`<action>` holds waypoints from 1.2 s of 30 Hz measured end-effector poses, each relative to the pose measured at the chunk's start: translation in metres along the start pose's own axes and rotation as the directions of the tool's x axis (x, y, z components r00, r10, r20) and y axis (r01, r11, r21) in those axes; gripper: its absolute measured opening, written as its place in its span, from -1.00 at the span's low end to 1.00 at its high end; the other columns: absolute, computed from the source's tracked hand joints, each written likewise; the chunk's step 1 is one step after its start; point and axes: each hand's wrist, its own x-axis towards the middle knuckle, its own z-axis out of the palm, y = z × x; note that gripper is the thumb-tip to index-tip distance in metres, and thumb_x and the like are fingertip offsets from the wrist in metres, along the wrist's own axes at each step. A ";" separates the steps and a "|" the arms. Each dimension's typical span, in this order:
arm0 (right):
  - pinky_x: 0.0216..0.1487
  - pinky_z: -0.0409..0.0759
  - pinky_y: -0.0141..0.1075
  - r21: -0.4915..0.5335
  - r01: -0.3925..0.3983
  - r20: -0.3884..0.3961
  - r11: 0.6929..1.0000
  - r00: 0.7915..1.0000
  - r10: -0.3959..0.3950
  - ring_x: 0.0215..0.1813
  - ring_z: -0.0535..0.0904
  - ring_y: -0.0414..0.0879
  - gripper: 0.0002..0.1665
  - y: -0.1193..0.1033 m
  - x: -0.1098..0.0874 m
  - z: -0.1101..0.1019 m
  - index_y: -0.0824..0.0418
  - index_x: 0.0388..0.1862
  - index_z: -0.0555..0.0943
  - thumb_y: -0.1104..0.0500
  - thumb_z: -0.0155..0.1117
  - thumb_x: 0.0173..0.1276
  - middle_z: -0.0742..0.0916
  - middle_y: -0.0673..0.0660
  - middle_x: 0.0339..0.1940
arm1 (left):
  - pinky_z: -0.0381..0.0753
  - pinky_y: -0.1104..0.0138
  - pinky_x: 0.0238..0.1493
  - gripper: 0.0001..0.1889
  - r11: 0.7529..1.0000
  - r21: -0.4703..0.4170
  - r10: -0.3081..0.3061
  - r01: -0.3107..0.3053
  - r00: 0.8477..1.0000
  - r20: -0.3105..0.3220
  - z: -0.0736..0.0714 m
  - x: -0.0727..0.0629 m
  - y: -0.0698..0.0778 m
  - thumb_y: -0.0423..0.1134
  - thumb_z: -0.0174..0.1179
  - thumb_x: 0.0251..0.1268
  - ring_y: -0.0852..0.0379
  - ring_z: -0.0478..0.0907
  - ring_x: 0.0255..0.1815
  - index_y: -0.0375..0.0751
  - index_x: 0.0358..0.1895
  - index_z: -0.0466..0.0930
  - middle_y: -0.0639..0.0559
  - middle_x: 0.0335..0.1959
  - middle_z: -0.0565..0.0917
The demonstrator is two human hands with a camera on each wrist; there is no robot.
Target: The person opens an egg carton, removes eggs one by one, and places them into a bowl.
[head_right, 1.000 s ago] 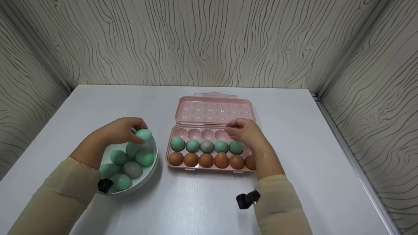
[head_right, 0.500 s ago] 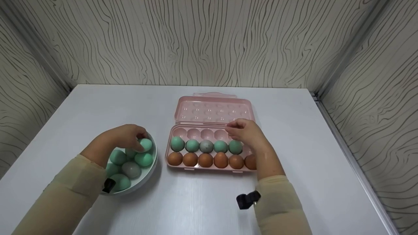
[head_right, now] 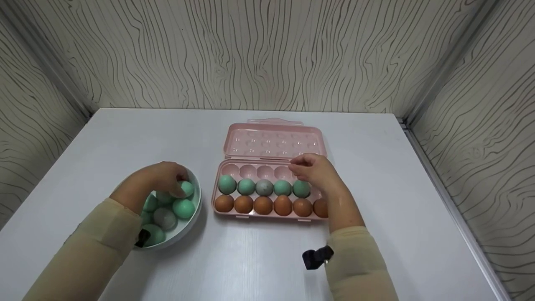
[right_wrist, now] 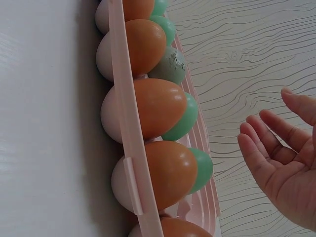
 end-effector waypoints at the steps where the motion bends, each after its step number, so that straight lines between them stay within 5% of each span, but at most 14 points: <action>1: -0.03 0.54 -0.34 0.000 -0.002 0.000 1.000 1.000 0.002 -0.04 0.58 -0.11 -0.48 0.000 0.000 0.000 0.34 0.08 0.45 0.03 0.20 0.28 0.59 0.23 0.02 | 0.43 0.04 0.04 -0.65 1.000 -0.001 -0.006 0.006 1.000 0.000 0.001 0.000 0.000 -0.37 0.31 -0.04 -0.02 0.45 -0.15 -0.16 -0.08 0.62 0.00 -0.19 0.60; 12: -0.03 0.54 -0.32 0.029 0.034 0.001 0.999 0.999 -0.034 -0.06 0.58 -0.13 -0.48 0.003 0.000 0.001 0.36 0.06 0.46 0.05 0.24 0.25 0.58 0.22 0.00 | 0.45 0.07 -0.01 -0.68 0.999 0.030 -0.033 0.033 0.999 0.000 0.001 0.000 -0.001 -0.41 0.35 -0.12 -0.04 0.44 -0.20 -0.21 -0.18 0.60 -0.03 -0.25 0.58; 19: -0.05 0.55 -0.32 0.026 0.040 0.001 0.999 0.999 -0.040 -0.09 0.58 -0.17 -0.49 0.004 0.001 0.002 0.37 0.06 0.47 0.06 0.25 0.24 0.60 0.18 -0.04 | 0.45 0.13 -0.12 -0.76 0.999 -0.024 -0.025 0.025 1.000 -0.010 -0.003 -0.004 -0.003 -0.42 0.31 -0.13 -0.03 0.42 -0.21 -0.18 -0.29 0.61 -0.02 -0.29 0.57; 28: 0.02 0.52 -0.23 -0.036 -0.006 -0.001 0.999 1.000 0.006 -0.01 0.55 -0.09 -0.46 0.000 -0.001 0.000 0.28 0.08 0.47 -0.03 0.22 0.25 0.58 0.21 0.04 | 0.28 -0.01 0.19 -0.47 1.000 -0.017 0.002 -0.002 1.000 -0.027 -0.012 -0.010 -0.004 -0.28 0.30 0.00 -0.08 0.36 0.16 -0.10 0.15 0.48 -0.04 0.10 0.51; 36: 0.05 0.51 -0.19 -0.057 -0.025 -0.006 0.998 1.000 0.025 0.03 0.53 -0.03 -0.47 -0.001 0.000 0.000 0.24 0.09 0.47 -0.05 0.21 0.25 0.56 0.24 0.07 | 0.34 0.00 0.15 -0.53 0.999 0.001 0.044 -0.044 0.996 -0.075 -0.022 -0.017 0.005 -0.19 0.29 0.05 -0.08 0.39 0.14 -0.15 0.10 0.49 -0.06 0.12 0.49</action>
